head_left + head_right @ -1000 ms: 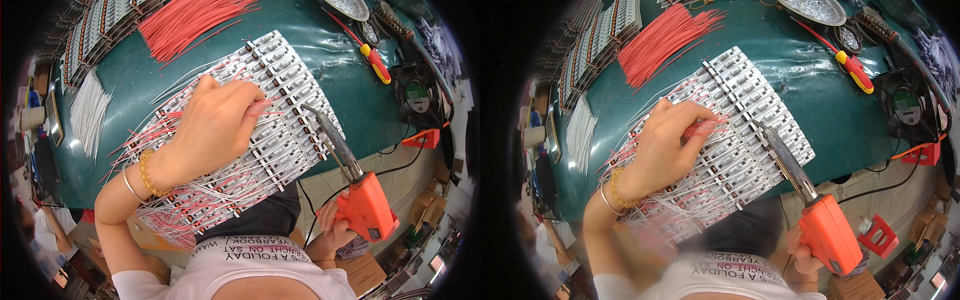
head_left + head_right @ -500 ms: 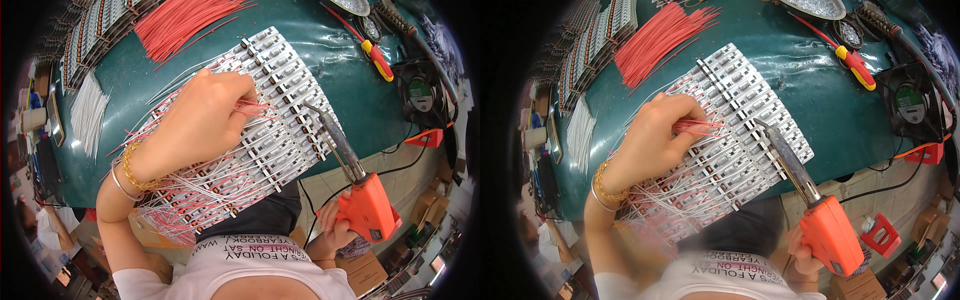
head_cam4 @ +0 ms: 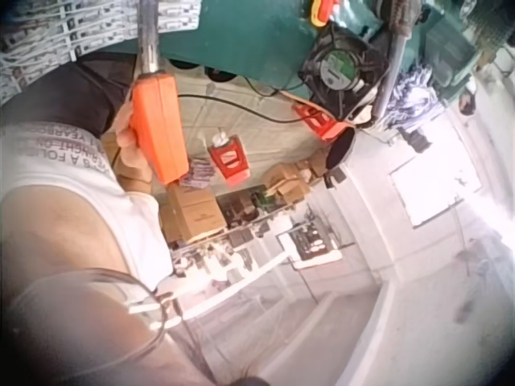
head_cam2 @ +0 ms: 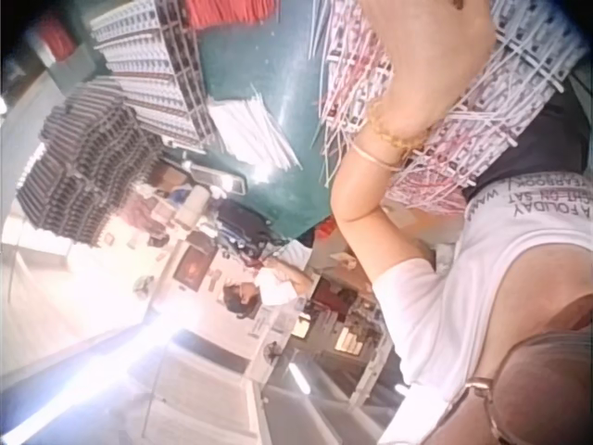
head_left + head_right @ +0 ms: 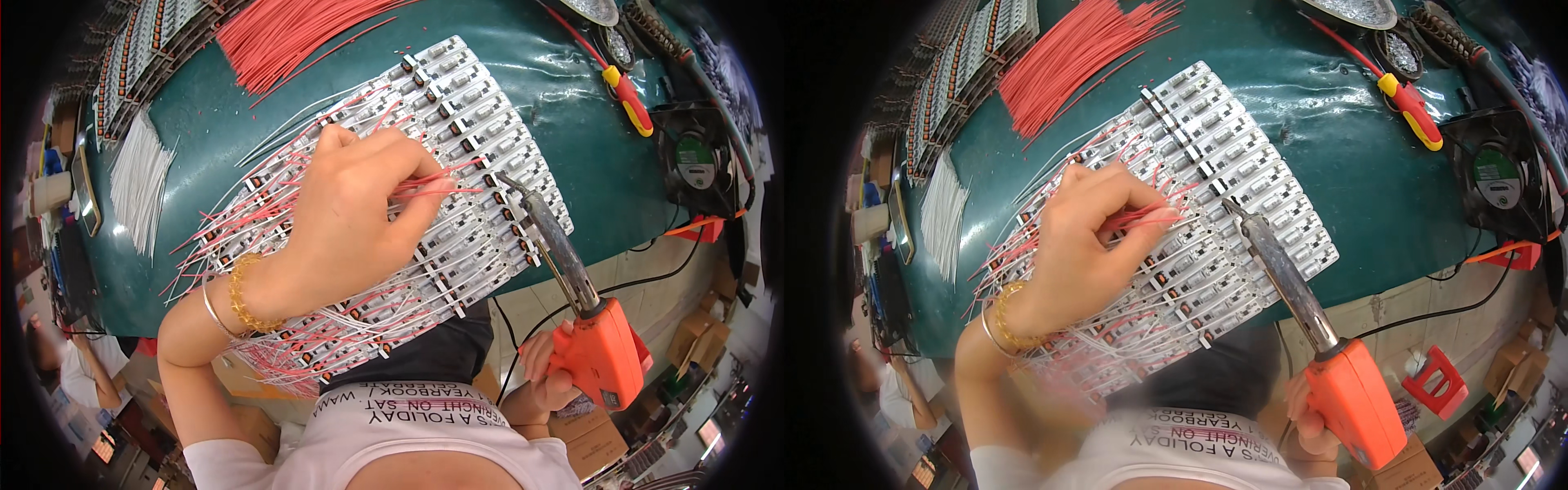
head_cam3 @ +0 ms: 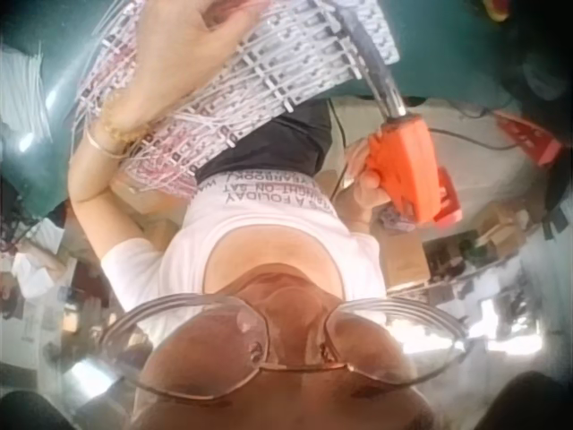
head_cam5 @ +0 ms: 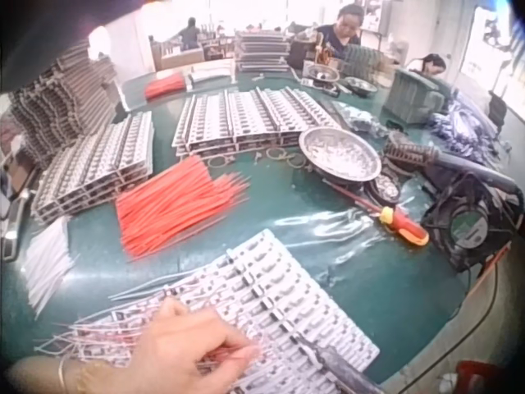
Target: The person uses a soldering iron to attach red and white wires to a grid of electronic components on a workbench. They repeatedly pick up wires, position them on the board, and apply the soldering iron to secure the connections.
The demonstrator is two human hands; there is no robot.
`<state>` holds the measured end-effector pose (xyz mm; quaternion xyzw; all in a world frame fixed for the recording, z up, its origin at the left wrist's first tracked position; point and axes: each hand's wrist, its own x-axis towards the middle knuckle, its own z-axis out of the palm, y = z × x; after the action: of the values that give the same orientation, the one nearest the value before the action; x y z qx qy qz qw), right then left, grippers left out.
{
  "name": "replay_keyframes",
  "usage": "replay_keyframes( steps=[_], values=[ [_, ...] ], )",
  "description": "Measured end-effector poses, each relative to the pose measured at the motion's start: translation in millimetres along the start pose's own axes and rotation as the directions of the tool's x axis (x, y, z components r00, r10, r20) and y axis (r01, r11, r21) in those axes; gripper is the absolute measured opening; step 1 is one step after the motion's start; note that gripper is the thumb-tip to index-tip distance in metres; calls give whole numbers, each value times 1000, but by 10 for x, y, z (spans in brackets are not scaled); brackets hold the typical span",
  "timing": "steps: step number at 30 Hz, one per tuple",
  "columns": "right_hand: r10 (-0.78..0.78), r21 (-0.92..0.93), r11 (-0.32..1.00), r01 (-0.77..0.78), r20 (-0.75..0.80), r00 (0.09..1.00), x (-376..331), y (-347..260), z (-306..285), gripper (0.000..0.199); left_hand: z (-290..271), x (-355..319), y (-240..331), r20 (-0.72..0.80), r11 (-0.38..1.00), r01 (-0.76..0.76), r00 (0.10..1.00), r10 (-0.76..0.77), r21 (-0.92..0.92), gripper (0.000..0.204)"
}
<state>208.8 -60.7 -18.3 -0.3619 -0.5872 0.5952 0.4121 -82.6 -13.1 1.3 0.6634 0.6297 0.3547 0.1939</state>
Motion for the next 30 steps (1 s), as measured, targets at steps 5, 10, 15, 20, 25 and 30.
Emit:
replay_keyframes(
  steps=[5,10,15,20,25,30],
  values=[
    [42,12,999,-42,-14,999,-33,-5,-27,79,86,-18,7,-40,989,-103,993,108,109,8],
    [35,-49,998,-37,-39,999,-169,98,-115,79,81,-13,-5,-27,987,-109,993,112,116,9],
    [14,-98,995,-25,-107,994,-285,190,-149,79,95,-24,-3,-36,983,-115,992,121,142,10],
    [-7,-94,996,5,-25,1000,-141,137,-103,78,150,-40,12,-79,968,-162,981,180,194,11],
    [30,-93,995,-35,-56,998,-63,42,-35,77,149,-54,-64,-82,971,-198,974,210,132,13],
    [47,-42,998,-51,-77,996,-12,23,-37,78,146,-16,3,-110,987,-162,980,164,21,17]
  ],
)
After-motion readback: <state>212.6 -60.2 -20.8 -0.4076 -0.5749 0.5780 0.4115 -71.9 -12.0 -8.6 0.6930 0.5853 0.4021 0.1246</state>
